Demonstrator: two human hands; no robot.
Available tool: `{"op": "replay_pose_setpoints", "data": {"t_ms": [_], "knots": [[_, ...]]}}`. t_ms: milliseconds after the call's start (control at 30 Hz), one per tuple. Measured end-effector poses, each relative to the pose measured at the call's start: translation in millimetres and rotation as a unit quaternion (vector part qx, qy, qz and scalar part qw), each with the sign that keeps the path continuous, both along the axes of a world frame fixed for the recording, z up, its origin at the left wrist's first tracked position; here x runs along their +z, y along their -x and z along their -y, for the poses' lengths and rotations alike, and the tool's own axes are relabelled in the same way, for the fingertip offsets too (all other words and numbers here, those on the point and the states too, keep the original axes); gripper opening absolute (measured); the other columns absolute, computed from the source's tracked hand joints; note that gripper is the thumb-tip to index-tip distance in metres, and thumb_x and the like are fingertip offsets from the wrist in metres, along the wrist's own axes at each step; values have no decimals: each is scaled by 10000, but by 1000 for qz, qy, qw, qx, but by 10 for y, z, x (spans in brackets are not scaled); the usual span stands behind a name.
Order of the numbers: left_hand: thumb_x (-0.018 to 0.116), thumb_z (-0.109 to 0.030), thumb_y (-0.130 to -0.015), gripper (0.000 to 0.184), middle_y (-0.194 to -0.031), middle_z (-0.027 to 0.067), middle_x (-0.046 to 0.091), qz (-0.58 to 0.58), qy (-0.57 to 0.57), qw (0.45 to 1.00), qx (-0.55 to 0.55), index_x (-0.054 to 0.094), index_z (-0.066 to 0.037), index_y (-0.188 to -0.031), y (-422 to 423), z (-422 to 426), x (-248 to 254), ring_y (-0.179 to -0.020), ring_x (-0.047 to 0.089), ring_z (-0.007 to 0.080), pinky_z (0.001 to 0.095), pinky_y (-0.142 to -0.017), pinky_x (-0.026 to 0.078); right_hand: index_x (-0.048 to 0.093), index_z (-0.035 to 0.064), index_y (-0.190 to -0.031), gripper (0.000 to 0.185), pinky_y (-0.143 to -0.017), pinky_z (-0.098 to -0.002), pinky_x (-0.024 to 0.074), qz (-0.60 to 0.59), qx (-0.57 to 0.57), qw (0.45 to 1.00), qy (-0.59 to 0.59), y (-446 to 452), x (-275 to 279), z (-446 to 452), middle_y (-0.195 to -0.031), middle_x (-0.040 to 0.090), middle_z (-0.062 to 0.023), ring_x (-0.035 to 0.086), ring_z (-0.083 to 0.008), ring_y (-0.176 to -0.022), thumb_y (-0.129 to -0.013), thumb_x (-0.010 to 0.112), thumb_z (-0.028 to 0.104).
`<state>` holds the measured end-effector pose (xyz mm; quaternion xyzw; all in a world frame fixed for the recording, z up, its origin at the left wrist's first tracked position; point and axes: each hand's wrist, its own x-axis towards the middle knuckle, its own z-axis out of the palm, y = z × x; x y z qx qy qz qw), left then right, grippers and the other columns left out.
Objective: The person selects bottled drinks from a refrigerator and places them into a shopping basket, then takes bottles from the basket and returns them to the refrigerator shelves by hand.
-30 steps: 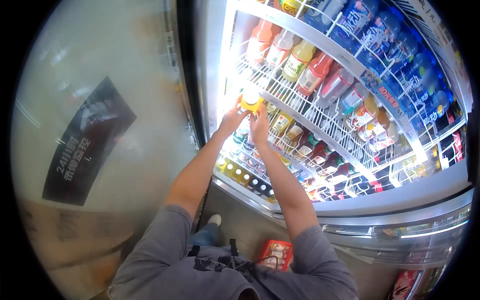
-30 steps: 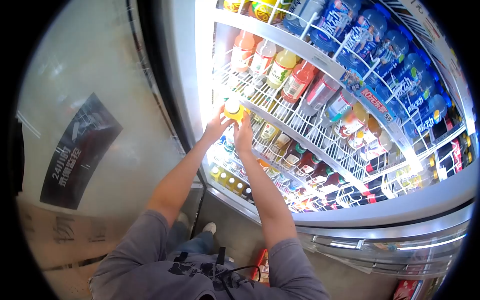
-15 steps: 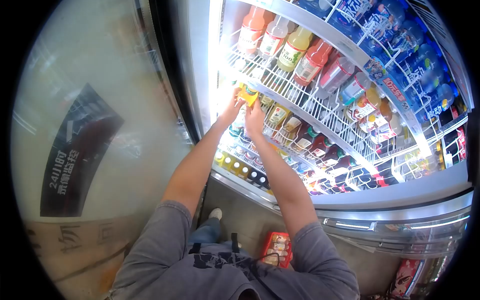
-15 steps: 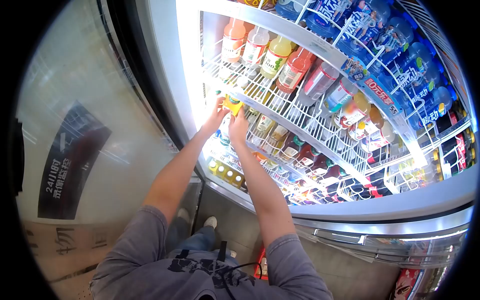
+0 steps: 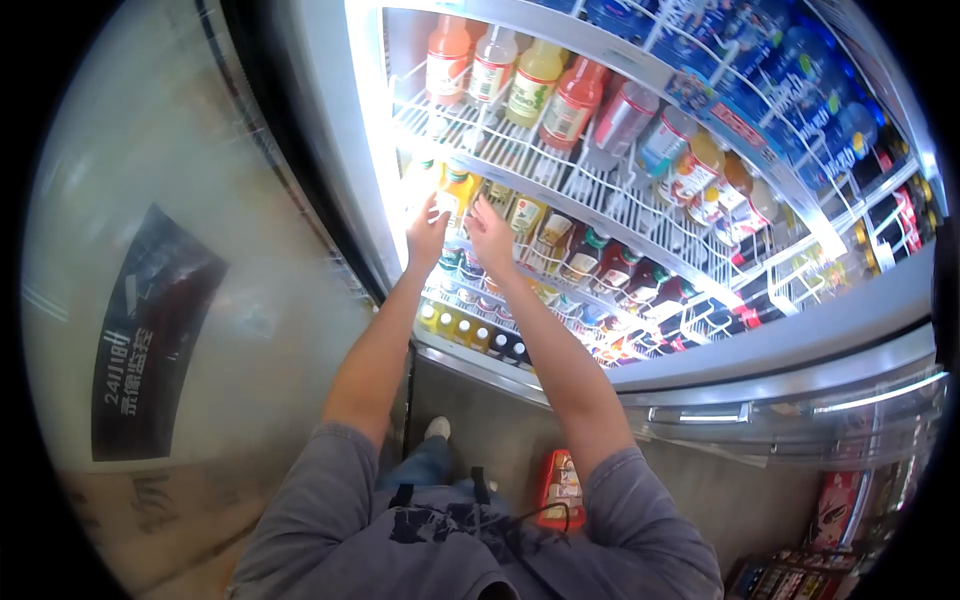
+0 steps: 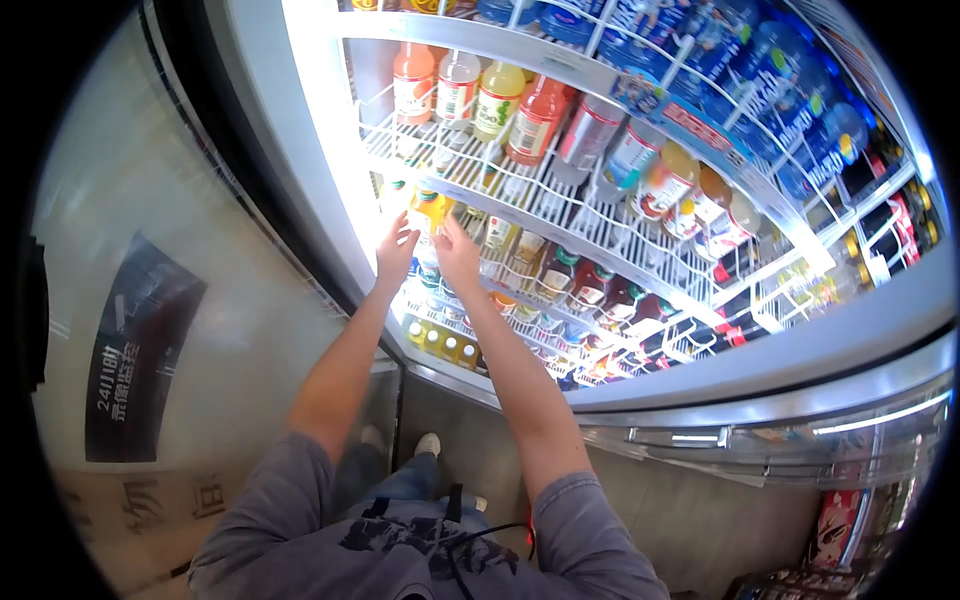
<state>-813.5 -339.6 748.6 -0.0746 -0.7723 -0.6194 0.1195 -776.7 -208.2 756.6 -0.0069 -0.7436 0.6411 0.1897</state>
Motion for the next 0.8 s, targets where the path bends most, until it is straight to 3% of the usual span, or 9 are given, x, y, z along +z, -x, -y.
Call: {"op": "replay_pose_setpoints", "data": {"t_ms": [67,133,200,367,467,500,600,733,800], "knots": [[668,-121,-898,458,-1131,164,656,-23,13,1000,-8,544,-29,-1329,-166,-31,-66,-994,669,255,356,-817,567,368,-75,-1432,582,-1020,-301,456,20,-15,1000,7,-221,55,-45,-1336,569,-224,577,-252,-1227,-934,620,92],[635,-120,-925,395,-1148,142,654,-13,-26,999,-38,563,-35,-1304,-509,-93,49,-954,669,198,323,-812,543,383,-57,-1431,577,-1001,-302,475,26,-44,999,0,-635,206,-96,-1325,578,-222,598,-241,-1195,-942,627,130],[615,-127,-943,353,-1121,132,659,-18,-18,998,-54,577,-32,-1281,-812,-199,96,-932,668,190,314,-800,540,413,-52,-1415,554,-976,-300,492,18,-30,997,68,-988,169,-183,-1296,595,-226,618,-219,-1159,-945,628,148],[579,-169,-978,238,-989,84,685,-39,-55,993,-99,650,-19,-1148,-1642,-591,-15,-862,656,150,296,-753,527,516,3,-1360,457,-877,-274,518,54,-108,993,-10,-2219,297,-518,-1138,694,-133,661,-152,-1034,-947,633,160],[578,-160,-978,232,-988,78,691,-38,-62,983,-170,645,-13,-1143,-2215,-865,-1,-862,652,138,277,-763,517,543,-10,-1330,425,-863,-273,529,60,-138,989,-5,-3048,296,-736,-1126,695,-128,662,-142,-1015,-948,632,156],[587,-155,-972,242,-1013,79,693,-5,-113,970,-217,637,-8,-1158,-2404,-976,-29,-873,650,133,264,-773,508,553,-14,-1321,408,-862,-279,537,37,-162,986,16,-3269,149,-812,-1118,696,-120,661,-140,-1012,-949,631,135],[543,-148,-996,279,-1064,100,673,16,-77,935,-345,597,19,-1214,-2960,-1283,-4,-950,634,150,271,-834,496,546,-40,-1318,407,-882,-269,534,-1,-260,962,84,-4091,252,-960,-1158,676,-138,646,-167,-1070,-945,633,98],[549,-127,-991,281,-1098,120,673,17,-63,887,-457,585,27,-1223,-3682,-1838,142,-979,635,164,282,-870,491,511,-29,-1353,447,-988,-287,475,-42,-347,925,147,-5029,88,-1296,-1304,591,-126,588,-175,-1175,-931,641,44],[558,-121,-985,289,-1112,124,671,20,-79,858,-507,578,35,-1228,-4076,-2134,237,-1010,633,169,281,-892,489,516,-17,-1357,483,-944,-284,498,-92,-390,902,159,-5511,100,-1434,-1230,630,-121,620,-174,-1108,-917,677,98]]}}
